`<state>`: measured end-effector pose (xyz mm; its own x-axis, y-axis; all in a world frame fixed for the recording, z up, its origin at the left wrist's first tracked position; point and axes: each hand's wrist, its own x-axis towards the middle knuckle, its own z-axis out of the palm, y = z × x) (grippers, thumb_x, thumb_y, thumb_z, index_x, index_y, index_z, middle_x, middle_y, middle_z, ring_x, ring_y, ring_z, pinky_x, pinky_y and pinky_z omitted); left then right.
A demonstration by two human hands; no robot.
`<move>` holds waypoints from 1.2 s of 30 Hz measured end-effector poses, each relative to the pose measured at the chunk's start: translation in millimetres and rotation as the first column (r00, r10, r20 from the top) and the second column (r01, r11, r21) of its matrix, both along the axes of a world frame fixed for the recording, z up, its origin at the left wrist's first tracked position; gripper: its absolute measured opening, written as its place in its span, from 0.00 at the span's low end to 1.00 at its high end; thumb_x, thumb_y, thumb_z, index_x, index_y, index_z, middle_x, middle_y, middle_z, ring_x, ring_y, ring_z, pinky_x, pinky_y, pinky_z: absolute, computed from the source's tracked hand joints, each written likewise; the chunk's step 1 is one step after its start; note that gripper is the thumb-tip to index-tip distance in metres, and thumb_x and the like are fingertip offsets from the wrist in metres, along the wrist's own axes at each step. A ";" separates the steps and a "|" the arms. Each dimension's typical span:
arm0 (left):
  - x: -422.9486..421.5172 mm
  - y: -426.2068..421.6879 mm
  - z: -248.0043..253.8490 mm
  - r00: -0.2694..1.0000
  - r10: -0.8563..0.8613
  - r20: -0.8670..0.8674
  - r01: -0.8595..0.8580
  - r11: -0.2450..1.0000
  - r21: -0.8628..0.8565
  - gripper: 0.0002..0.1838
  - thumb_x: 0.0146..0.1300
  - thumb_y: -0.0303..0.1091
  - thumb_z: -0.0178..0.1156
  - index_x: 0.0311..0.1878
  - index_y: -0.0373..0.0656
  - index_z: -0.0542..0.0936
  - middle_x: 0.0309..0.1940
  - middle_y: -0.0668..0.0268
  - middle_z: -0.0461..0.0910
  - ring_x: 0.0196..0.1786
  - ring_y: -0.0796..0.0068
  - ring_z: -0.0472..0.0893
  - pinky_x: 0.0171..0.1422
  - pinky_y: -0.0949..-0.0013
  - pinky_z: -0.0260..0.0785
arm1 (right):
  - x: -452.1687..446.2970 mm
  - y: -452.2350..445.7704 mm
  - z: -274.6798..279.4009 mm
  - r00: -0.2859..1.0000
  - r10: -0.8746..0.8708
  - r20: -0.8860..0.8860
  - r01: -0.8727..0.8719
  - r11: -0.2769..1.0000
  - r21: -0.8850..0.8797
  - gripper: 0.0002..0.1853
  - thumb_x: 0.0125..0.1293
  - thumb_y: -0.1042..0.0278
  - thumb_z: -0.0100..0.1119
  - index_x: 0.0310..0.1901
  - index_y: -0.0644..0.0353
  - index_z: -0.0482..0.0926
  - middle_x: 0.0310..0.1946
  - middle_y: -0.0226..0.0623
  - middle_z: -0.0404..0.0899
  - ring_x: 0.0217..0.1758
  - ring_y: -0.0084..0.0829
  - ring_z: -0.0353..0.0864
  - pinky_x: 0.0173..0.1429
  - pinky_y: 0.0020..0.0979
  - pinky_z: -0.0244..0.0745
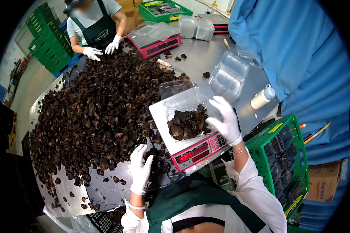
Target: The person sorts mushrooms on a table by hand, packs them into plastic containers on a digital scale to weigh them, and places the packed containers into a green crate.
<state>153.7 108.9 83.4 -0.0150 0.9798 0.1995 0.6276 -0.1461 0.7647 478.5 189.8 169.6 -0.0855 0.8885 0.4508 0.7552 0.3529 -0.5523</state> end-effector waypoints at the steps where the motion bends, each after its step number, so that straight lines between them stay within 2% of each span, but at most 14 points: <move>1: 2.5 3.3 1.2 1.000 -0.006 0.002 0.006 1.000 0.002 0.22 0.56 0.26 0.66 0.55 0.42 0.78 0.57 0.57 0.74 0.62 0.59 0.72 0.67 0.62 0.64 | 11.4 0.1 -5.4 0.993 -0.089 -0.074 0.093 0.995 0.043 0.20 0.53 0.62 0.69 0.48 0.59 0.81 0.54 0.47 0.76 0.60 0.46 0.72 0.66 0.39 0.64; 4: 18.0 12.6 12.1 0.999 -0.030 0.020 0.028 0.996 0.087 0.21 0.55 0.30 0.67 0.54 0.41 0.78 0.56 0.56 0.75 0.61 0.56 0.71 0.67 0.59 0.64 | 27.0 -5.5 -11.2 0.983 -0.087 -0.164 0.084 0.996 -0.021 0.06 0.57 0.68 0.64 0.34 0.60 0.83 0.45 0.42 0.81 0.53 0.42 0.77 0.61 0.38 0.68; 7: 33.8 17.0 14.1 0.994 -0.081 0.068 0.075 0.993 0.097 0.20 0.55 0.30 0.67 0.53 0.41 0.79 0.56 0.56 0.74 0.61 0.56 0.71 0.67 0.59 0.63 | 18.8 -3.5 -28.9 0.995 -0.047 0.090 0.043 0.998 0.052 0.09 0.55 0.64 0.67 0.36 0.57 0.83 0.47 0.40 0.80 0.58 0.44 0.74 0.62 0.39 0.67; 9: 43.3 17.5 21.0 0.989 -0.118 0.086 0.108 0.988 0.111 0.19 0.54 0.29 0.66 0.51 0.40 0.79 0.54 0.56 0.75 0.60 0.56 0.72 0.66 0.58 0.63 | 11.1 4.2 -41.8 0.981 -0.135 0.141 0.139 0.990 -0.020 0.14 0.52 0.59 0.70 0.39 0.56 0.83 0.53 0.40 0.77 0.65 0.46 0.68 0.65 0.42 0.65; 12: 49.4 17.3 19.4 0.988 -0.150 0.042 0.143 0.980 0.139 0.18 0.55 0.29 0.66 0.50 0.40 0.79 0.54 0.56 0.75 0.59 0.56 0.72 0.66 0.58 0.63 | 0.4 25.0 -54.2 0.967 -0.195 0.161 0.187 0.980 0.062 0.17 0.50 0.55 0.71 0.39 0.54 0.82 0.56 0.39 0.75 0.67 0.48 0.65 0.68 0.44 0.63; 13: 50.9 16.4 21.2 0.985 -0.156 0.080 0.145 0.981 0.126 0.17 0.55 0.28 0.65 0.50 0.40 0.79 0.53 0.56 0.75 0.59 0.56 0.72 0.66 0.59 0.63 | -1.6 33.4 -61.2 0.949 -0.194 0.250 0.175 0.980 0.097 0.16 0.50 0.56 0.71 0.37 0.55 0.82 0.56 0.39 0.75 0.68 0.48 0.64 0.67 0.45 0.63; 16: 51.7 12.5 29.1 0.977 -0.154 0.146 0.136 0.983 0.125 0.16 0.56 0.26 0.64 0.49 0.40 0.80 0.53 0.57 0.76 0.58 0.59 0.74 0.65 0.61 0.65 | 1.6 45.6 -64.2 0.970 -0.119 0.212 0.123 0.992 -0.007 0.13 0.52 0.60 0.70 0.34 0.57 0.81 0.55 0.39 0.76 0.66 0.48 0.66 0.67 0.44 0.63; 19: 45.8 9.6 36.9 0.943 -0.146 0.298 0.132 0.989 0.067 0.15 0.59 0.25 0.62 0.51 0.40 0.79 0.52 0.59 0.78 0.56 0.65 0.76 0.62 0.64 0.67 | 1.3 45.0 -39.2 0.975 0.003 -0.222 0.010 0.998 0.055 0.05 0.57 0.72 0.64 0.34 0.61 0.79 0.47 0.39 0.80 0.59 0.43 0.75 0.64 0.39 0.67; 21: 44.3 6.7 42.6 0.900 -0.136 0.414 0.152 0.988 -0.005 0.15 0.62 0.25 0.60 0.53 0.39 0.78 0.52 0.59 0.78 0.55 0.67 0.77 0.61 0.65 0.68 | -14.5 31.9 -11.2 0.727 -0.015 -0.686 -0.128 0.979 -0.158 0.04 0.59 0.75 0.62 0.36 0.63 0.80 0.44 0.37 0.81 0.54 0.35 0.78 0.59 0.33 0.71; 23: 51.2 8.0 52.2 0.638 0.067 0.767 0.258 0.920 -0.295 0.19 0.65 0.29 0.57 0.59 0.37 0.73 0.54 0.58 0.77 0.53 0.71 0.78 0.57 0.69 0.69 | -31.9 16.8 11.8 0.751 0.089 -0.654 -0.289 0.935 -0.205 0.09 0.59 0.80 0.59 0.42 0.65 0.79 0.47 0.39 0.80 0.53 0.32 0.78 0.60 0.31 0.70; 24: 54.2 7.6 59.3 0.585 0.035 0.810 0.322 0.907 -0.271 0.24 0.67 0.32 0.57 0.64 0.36 0.67 0.56 0.56 0.76 0.53 0.72 0.78 0.53 0.71 0.70 | -36.5 14.7 9.9 0.843 0.319 -0.434 -0.393 0.915 -0.091 0.09 0.59 0.79 0.60 0.42 0.65 0.79 0.48 0.40 0.80 0.50 0.33 0.80 0.58 0.32 0.72; 27: 55.5 10.1 37.0 0.061 0.152 0.986 0.558 0.814 -0.160 0.27 0.68 0.31 0.56 0.68 0.35 0.62 0.61 0.56 0.72 0.54 0.70 0.79 0.52 0.74 0.75 | -74.9 -9.0 17.0 0.739 0.566 -0.364 -0.641 0.757 -0.125 0.15 0.60 0.70 0.64 0.48 0.62 0.79 0.45 0.42 0.80 0.48 0.37 0.81 0.55 0.33 0.74; 29: 51.1 6.4 33.5 -0.038 0.210 0.977 0.554 0.818 -0.154 0.28 0.67 0.29 0.56 0.68 0.34 0.62 0.59 0.57 0.72 0.55 0.65 0.79 0.51 0.72 0.80 | -75.5 -13.0 25.9 0.761 0.598 -0.251 -0.631 0.773 -0.071 0.17 0.61 0.70 0.63 0.52 0.62 0.79 0.46 0.45 0.80 0.48 0.39 0.80 0.56 0.34 0.73; 36: 44.0 1.4 42.2 -0.190 0.283 0.940 0.544 0.827 -0.139 0.27 0.66 0.30 0.59 0.66 0.33 0.64 0.61 0.51 0.69 0.59 0.58 0.76 0.57 0.65 0.78 | -30.5 -25.0 22.7 0.812 0.045 -0.582 -0.288 0.898 -0.333 0.12 0.63 0.78 0.57 0.49 0.68 0.79 0.43 0.40 0.82 0.47 0.27 0.82 0.54 0.26 0.74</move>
<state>197.8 110.3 125.5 0.3729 0.9031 -0.2129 -0.8236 0.4278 0.3723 448.0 164.9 192.2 -0.0965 0.9914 0.0885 0.2309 0.1087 -0.9669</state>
